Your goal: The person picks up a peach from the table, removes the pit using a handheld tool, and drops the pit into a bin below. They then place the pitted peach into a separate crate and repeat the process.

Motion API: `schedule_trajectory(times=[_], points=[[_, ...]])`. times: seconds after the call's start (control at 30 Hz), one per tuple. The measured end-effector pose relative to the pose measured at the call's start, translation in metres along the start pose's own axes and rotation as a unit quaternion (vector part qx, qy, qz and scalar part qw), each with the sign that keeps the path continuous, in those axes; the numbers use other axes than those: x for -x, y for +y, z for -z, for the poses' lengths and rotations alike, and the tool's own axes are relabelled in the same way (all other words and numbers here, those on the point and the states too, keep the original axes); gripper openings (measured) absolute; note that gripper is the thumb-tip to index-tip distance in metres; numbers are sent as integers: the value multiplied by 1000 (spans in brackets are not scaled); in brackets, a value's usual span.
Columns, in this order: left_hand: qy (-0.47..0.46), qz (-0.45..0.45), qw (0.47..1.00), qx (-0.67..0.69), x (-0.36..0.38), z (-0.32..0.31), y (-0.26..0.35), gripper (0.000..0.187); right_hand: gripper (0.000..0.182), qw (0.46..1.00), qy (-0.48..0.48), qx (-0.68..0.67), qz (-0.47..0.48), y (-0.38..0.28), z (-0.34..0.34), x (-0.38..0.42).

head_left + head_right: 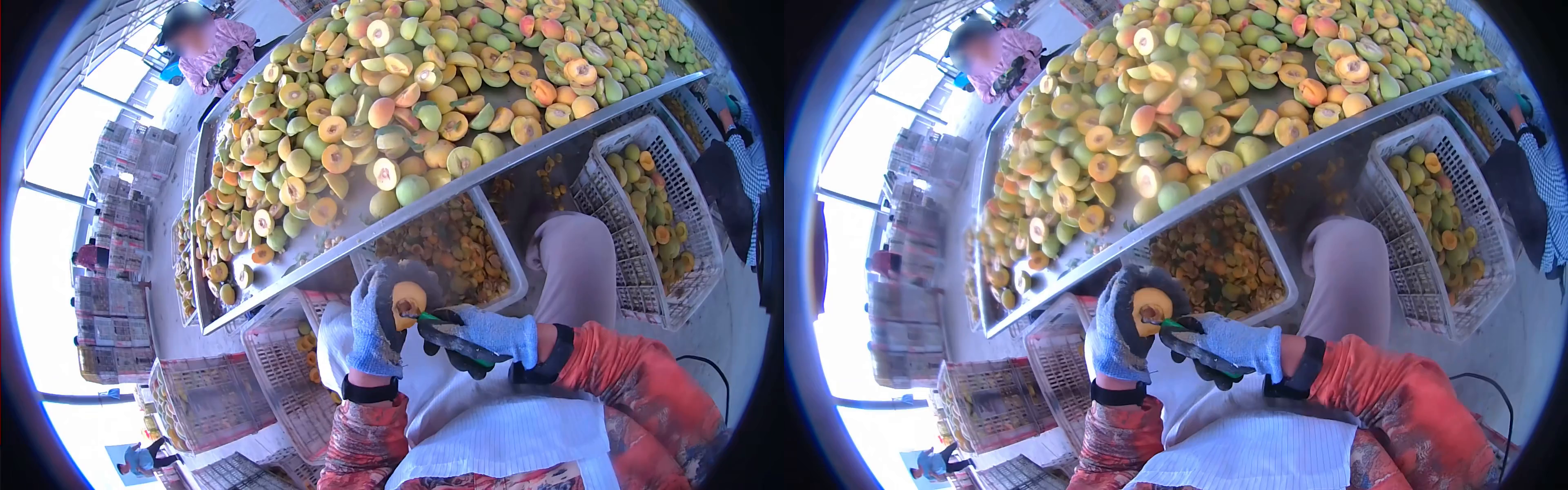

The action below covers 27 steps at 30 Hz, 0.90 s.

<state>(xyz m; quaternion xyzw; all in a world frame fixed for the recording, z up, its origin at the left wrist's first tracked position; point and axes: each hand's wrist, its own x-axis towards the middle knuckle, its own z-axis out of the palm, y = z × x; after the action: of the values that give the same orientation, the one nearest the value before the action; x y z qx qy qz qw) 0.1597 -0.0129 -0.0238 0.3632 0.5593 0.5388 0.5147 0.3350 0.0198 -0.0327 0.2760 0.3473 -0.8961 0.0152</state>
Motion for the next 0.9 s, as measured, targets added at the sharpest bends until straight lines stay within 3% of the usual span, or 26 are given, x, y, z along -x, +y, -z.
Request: schedule_trajectory(times=[0.03, 0.07, 0.1, 0.17, 0.2, 0.23, 0.27, 0.3, 0.37, 0.43, 0.5, 0.53, 0.63, 0.77, 0.9], points=[[1, 0, 1000, 1, -1, 5, -2, 30, 57, 998, 6, 70, -9, 2, 5, -1], [-55, -69, 983, -162, -5, 11, -8, 31, 57, 996, 15, 90, -5, 4, 9, -1], [-110, -135, 931, -320, -10, 15, -9, 31, 57, 996, 16, 92, -5, 4, 9, -2], [-162, -117, 925, -324, -20, 12, -9, 31, 48, 1000, -2, 1, 19, 0, 11, -1], [-97, -29, 994, -38, -22, -3, -1, 31, 48, 1000, 1, 2, 21, -2, 13, 1], [-23, 63, 966, 250, -22, -17, 6, 35, 49, 997, -16, -42, 61, -4, 14, 3], [-17, -88, 993, -78, -16, -24, 10, 41, 49, 991, -34, -85, 100, -7, 14, 5], [-18, -91, 992, -80, -13, -29, 7, 41, 49, 991, -35, -84, 103, -11, 10, 7], [31, -100, 985, 137, -11, -37, -2, 44, 50, 988, 11, -138, 61, -16, 0, 8], [66, -143, 986, 62, -14, -35, -7, 46, 42, 981, 27, -184, 57, -7, -4, 1], [40, 7, 994, 102, -10, -24, 0, 46, 43, 994, 1, -86, 65, -7, -11, 6], [50, 56, 988, 135, -5, -29, 12, 46, 45, 994, 12, -98, 44, -12, -16, 11], [20, 84, 987, 139, -9, -26, 17, 46, 47, 994, 6, -102, 37, -8, -12, 6], [93, 73, 977, 178, -18, -30, 3, 44, 47, 992, 14, -118, 43, -9, -7, 2], [142, -1, 964, 223, -25, -36, -10, 39, 45, 983, 128, -92, 95, -3, -7, 1]])
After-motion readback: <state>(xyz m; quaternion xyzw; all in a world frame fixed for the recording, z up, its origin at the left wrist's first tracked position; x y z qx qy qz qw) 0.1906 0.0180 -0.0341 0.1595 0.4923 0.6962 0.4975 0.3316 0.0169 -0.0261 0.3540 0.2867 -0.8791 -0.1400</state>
